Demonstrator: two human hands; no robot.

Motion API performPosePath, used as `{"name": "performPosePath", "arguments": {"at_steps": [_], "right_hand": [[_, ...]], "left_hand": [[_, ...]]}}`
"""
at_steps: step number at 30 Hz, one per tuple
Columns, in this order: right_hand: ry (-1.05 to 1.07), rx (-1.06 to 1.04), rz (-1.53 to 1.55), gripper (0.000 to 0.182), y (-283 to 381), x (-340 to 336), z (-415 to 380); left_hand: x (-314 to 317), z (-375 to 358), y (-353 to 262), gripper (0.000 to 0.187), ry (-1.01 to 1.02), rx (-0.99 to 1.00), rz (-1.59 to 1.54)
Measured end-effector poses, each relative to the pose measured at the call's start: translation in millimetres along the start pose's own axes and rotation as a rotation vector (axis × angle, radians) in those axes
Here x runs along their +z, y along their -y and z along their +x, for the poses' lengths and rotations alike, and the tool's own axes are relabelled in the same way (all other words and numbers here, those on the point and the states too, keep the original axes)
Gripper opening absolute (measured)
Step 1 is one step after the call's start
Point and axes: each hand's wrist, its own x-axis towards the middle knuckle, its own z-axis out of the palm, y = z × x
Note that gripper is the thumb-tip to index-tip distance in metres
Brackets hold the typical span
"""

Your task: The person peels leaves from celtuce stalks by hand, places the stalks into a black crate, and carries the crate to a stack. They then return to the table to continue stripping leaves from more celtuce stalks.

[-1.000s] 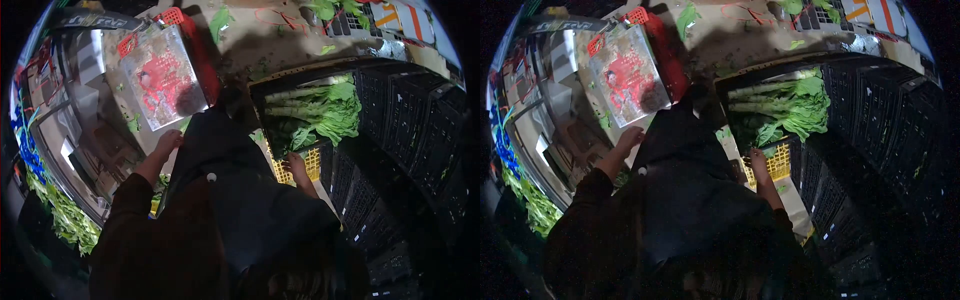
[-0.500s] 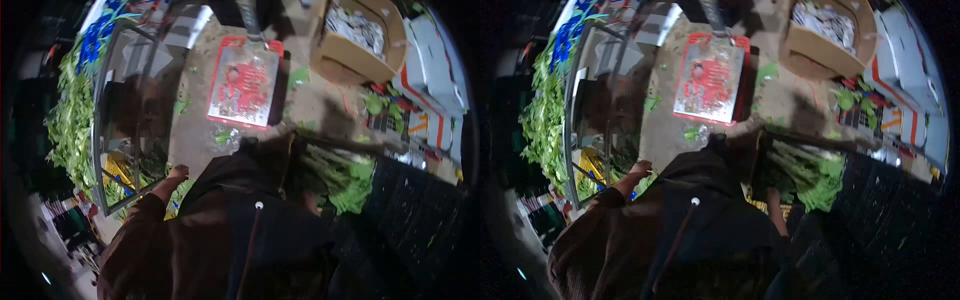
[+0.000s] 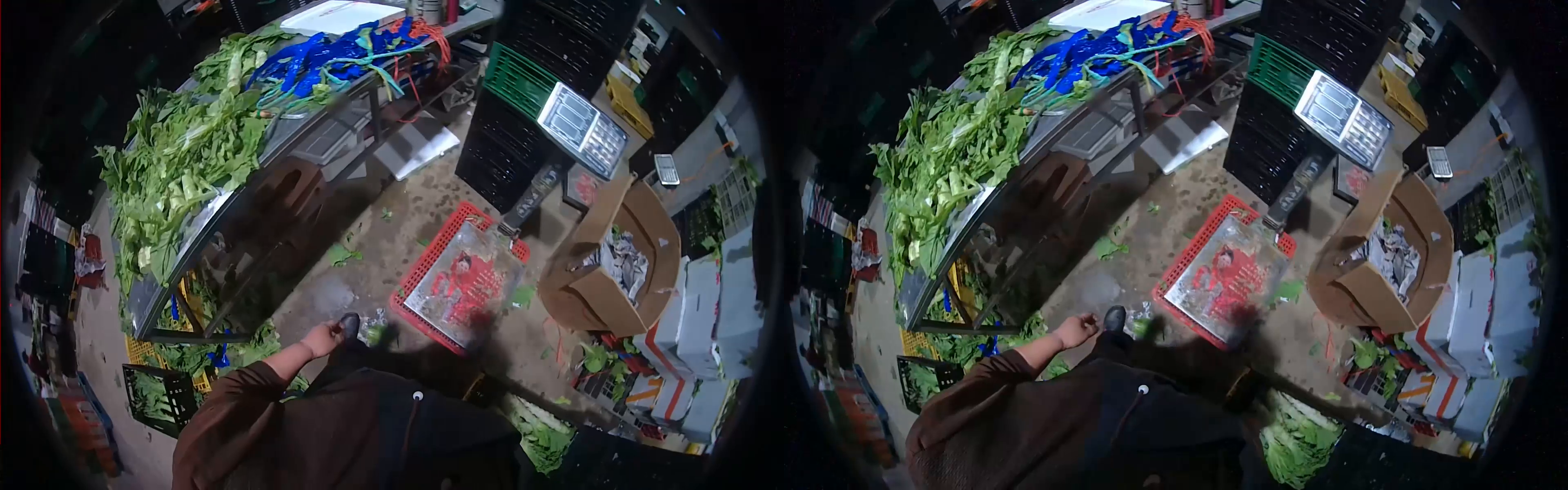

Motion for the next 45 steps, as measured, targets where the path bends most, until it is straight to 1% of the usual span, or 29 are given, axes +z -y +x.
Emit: {"name": "performPosePath", "arguments": {"at_steps": [4, 6, 9, 11, 13, 14, 16, 17, 19, 20, 21, 23, 25, 26, 27, 29, 31, 32, 34, 35, 36, 37, 38, 39, 40, 41, 42, 43, 45], "right_hand": [[-0.015, -0.06, 0.05, 0.024, 77.9, -18.1, 20.6], [-0.019, -0.098, 0.08, 0.024, 91.7, -44.2, 33.4], [-0.103, -0.102, 0.161, 0.023, 103.5, -83.8, 29.8], [-0.188, -0.09, 0.202, 0.023, 97.9, -56.2, -12.5], [-0.254, -0.095, 0.247, 0.022, 108.6, -74.0, -19.5], [-0.275, -0.078, 0.242, 0.022, 125.6, -135.8, -11.2], [0.105, 0.243, 0.672, 0.017, 241.1, -222.6, 6.6], [0.035, 0.265, 0.743, 0.017, 263.4, -245.8, 19.4], [-0.02, 0.252, 0.864, 0.014, 297.0, -269.9, 43.7], [-0.015, 0.214, 0.929, 0.01, 307.2, -278.4, 59.4], [-0.004, 0.214, 0.882, 0.01, 313.4, -277.5, 74.0], [0.061, 0.159, 0.834, 0.01, 321.9, -276.9, 110.9], [0.192, 0.113, 0.783, 0.009, 326.8, -265.8, 149.3], [0.254, 0.096, 0.75, 0.009, 319.8, -262.1, 161.6], [0.319, 0.008, 0.575, 0.01, 312.4, -262.3, 185.5], [0.442, -0.185, 0.229, 0.015, 308.8, -256.8, 243.9], [0.552, -0.389, -0.105, 0.022, 341.7, -238.7, 301.8], [0.607, -0.495, -0.276, 0.025, 373.3, -222.4, 335.1], [0.707, -0.738, -0.617, 0.033, 371.2, -208.8, 356.4], [0.764, -0.785, -0.661, 0.033, 398.8, -216.6, 359.5], [0.874, -0.681, -0.662, 0.032, 436.4, -231.5, 359.0], [0.969, -0.578, -0.669, 0.031, 475.9, -232.4, 357.6], [1.011, -0.631, -0.718, 0.031, 496.6, -218.7, 367.2], [1.068, -0.48, -0.504, 0.031, 516.2, -207.8, 375.3], [1.106, -0.311, -0.291, 0.033, 531.4, -192.0, 380.0], [1.135, -0.342, -0.331, 0.033, 594.8, -204.9, 342.5], [1.032, -0.619, -0.539, 0.034, 658.4, -225.9, 280.3], [0.902, -0.892, -0.734, 0.035, 731.6, -229.7, 194.6], [0.901, -1.027, -0.723, 0.036, 774.5, -202.2, 149.3]], "left_hand": [[-90.6, 70.7, 12.8, 0.035, -0.132, 0.241, -0.025], [-152.8, 83.2, -10.5, 0.029, -0.346, 0.36, 0.122], [-237.1, 118.5, -38.2, 0.03, -0.553, 0.614, 0.163], [-283.1, 130.7, -62.7, 0.033, -0.685, 0.687, 0.221], [-321.5, 148.7, -76.3, 0.035, -0.73, 0.694, 0.269], [-335.4, 153.3, -81.8, 0.036, -0.767, 0.699, 0.271], [-351.4, 156.0, -92.1, 0.035, -0.785, 0.716, 0.208], [-355.9, 154.6, -89.9, 0.034, -0.822, 0.695, 0.153], [-355.8, 144.3, -85.4, 0.032, -0.764, 0.767, 0.072], [-350.5, 136.6, -77.5, 0.03, -0.817, 0.835, 0.057], [-347.6, 127.4, -68.8, 0.03, -0.77, 0.805, 0.04], [-337.6, 118.4, -39.0, 0.029, -0.733, 0.893, -0.048], [-327.4, 91.3, -17.8, 0.029, -0.67, 0.738, -0.303], [-327.0, 75.4, -6.6, 0.027, -0.628, 0.568, -0.26], [-323.9, 65.0, 7.9, 0.027, -0.675, 0.517, -0.282], [-311.3, 38.9, 39.5, 0.024, -0.593, 0.201, -0.558], [-283.1, 15.9, 74.5, 0.022, -0.774, 0.031, -0.686], [-266.2, 7.6, 94.2, 0.021, -0.794, -0.111, -0.743], [-229.4, -18.8, 121.5, 0.02, -0.877, -0.345, -0.918], [-177.3, -19.3, 158.0, 0.019, -0.991, -0.403, -0.945], [-127.5, -25.4, 182.9, 0.019, -1.039, -0.466, -0.992], [-84.4, -33.2, 202.5, 0.019, -0.992, -0.67, -0.974], [-52.6, -47.9, 209.7, 0.019, -0.931, -0.865, -0.958], [-27.5, -65.1, 203.7, 0.019, -0.971, -0.914, -1.001], [-3.4, -79.0, 195.6, 0.02, -0.886, -1.064, -1.166], [21.2, -91.6, 189.5, 0.02, -0.789, -1.193, -1.33], [62.2, -99.9, 190.5, 0.02, -0.817, -1.208, -1.366], [115.0, -101.0, 195.9, 0.02, -0.738, -1.166, -1.308], [162.5, -112.8, 194.5, 0.02, -0.664, -1.122, -1.295]]}}
